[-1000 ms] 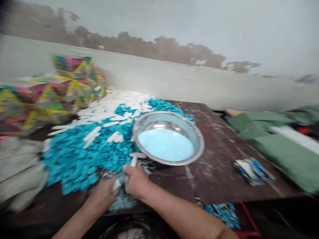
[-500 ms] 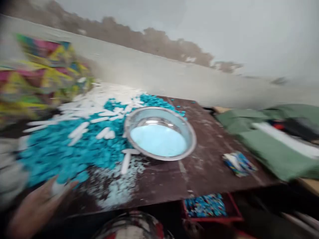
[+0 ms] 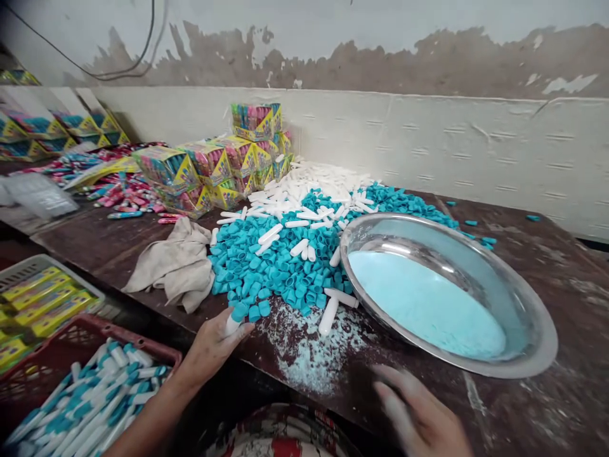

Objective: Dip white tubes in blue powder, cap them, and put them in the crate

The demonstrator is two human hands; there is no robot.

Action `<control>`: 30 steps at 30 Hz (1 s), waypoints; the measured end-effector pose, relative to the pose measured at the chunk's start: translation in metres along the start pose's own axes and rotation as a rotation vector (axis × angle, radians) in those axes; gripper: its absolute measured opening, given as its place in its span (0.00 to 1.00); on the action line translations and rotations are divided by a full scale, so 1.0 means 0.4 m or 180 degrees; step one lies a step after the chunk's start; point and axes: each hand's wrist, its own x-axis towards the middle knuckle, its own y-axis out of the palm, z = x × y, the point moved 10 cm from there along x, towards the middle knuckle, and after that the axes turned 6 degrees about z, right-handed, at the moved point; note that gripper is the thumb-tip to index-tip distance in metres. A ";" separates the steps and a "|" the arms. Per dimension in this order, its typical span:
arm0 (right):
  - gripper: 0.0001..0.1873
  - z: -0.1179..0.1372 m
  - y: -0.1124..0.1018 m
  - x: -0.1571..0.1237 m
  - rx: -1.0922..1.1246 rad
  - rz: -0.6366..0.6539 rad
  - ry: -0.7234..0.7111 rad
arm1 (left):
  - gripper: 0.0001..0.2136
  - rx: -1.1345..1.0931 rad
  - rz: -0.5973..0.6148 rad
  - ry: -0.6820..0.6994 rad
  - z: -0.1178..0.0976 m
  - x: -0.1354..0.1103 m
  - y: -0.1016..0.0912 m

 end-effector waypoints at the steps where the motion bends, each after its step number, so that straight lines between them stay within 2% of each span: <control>1: 0.13 0.013 0.020 0.019 -0.0105 0.0096 -0.0065 | 0.12 0.0021 -0.0016 -0.0015 0.002 -0.004 -0.002; 5: 0.14 0.086 0.168 0.142 -0.0447 0.0729 -0.0558 | 0.12 0.0097 -0.0154 -0.0085 0.028 -0.023 -0.027; 8: 0.13 0.128 0.275 0.216 -0.0724 0.1082 -0.0651 | 0.12 0.0186 -0.0305 -0.0200 0.062 -0.036 -0.047; 11: 0.13 0.170 0.366 0.254 -0.1109 0.1444 -0.0689 | 0.13 0.0194 -0.0382 -0.0237 0.081 -0.040 -0.054; 14: 0.16 0.223 0.422 0.276 -0.1605 0.1526 -0.0988 | 0.11 0.0127 -0.0399 -0.0188 0.086 -0.040 -0.054; 18: 0.15 0.257 0.468 0.286 -0.2038 0.1617 -0.1399 | 0.12 0.0075 -0.0435 -0.0183 0.095 -0.049 -0.057; 25: 0.12 0.254 0.480 0.292 -0.2260 0.1405 -0.1397 | 0.10 0.0006 -0.0440 -0.0243 0.113 -0.056 -0.063; 28: 0.11 0.248 0.470 0.302 -0.2028 0.1312 -0.1211 | 0.10 -0.0016 -0.0377 -0.0192 0.104 -0.048 -0.058; 30: 0.09 0.241 0.444 0.302 -0.1464 0.1232 -0.1048 | 0.09 0.0024 -0.0273 -0.0115 0.091 -0.045 -0.046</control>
